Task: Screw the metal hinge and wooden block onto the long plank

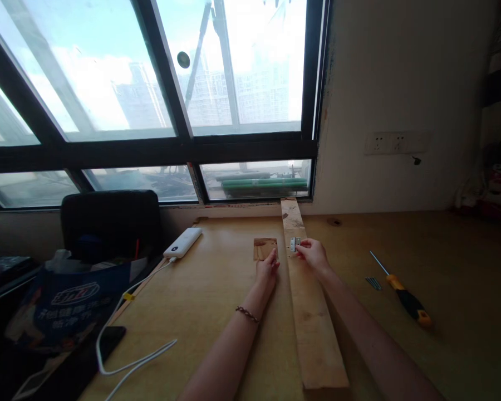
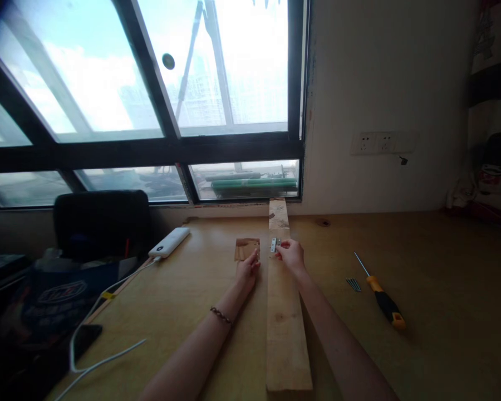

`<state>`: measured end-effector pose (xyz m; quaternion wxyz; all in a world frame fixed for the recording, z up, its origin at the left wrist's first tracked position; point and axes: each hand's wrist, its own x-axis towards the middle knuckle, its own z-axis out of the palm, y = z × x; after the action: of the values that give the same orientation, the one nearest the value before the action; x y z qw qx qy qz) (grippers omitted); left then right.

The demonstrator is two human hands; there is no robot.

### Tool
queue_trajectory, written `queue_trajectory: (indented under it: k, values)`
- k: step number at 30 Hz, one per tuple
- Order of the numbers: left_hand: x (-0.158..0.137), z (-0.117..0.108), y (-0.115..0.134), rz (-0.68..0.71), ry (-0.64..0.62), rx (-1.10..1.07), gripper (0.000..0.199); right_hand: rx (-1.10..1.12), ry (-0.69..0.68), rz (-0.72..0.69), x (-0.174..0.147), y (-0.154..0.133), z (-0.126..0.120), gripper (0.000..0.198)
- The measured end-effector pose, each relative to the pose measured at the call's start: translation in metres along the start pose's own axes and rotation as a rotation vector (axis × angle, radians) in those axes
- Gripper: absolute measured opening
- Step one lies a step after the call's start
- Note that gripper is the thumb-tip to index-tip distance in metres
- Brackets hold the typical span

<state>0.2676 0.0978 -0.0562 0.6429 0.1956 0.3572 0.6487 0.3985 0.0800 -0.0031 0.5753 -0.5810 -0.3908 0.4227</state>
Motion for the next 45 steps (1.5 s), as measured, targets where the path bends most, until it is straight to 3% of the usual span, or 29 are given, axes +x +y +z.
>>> queue_trajectory:
  k: [7, 16, 23, 35, 45]
  values:
    - [-0.003, 0.002, 0.011, -0.141, -0.085, -0.188, 0.013, -0.132, -0.002, -0.049, 0.001, 0.014, 0.006, 0.011]
    - [-0.016, 0.004, 0.007, -0.178, -0.118, -0.092, 0.012, -0.240, -0.049, -0.177, 0.003, 0.020, 0.009, 0.030]
    - [-0.019, 0.006, 0.003, -0.209, -0.122, -0.077, 0.011, -0.558, 0.014, -0.315, -0.009, 0.014, 0.010, 0.034]
    - [-0.024, 0.010, 0.001, -0.103, -0.142, 0.109, 0.029, -0.779, 0.041, -0.391, -0.017, 0.006, 0.010, 0.030]
    - [-0.023, 0.011, 0.000, -0.134, -0.116, 0.098, 0.020, -0.841, 0.030, -0.386, -0.017, 0.007, 0.011, 0.030]
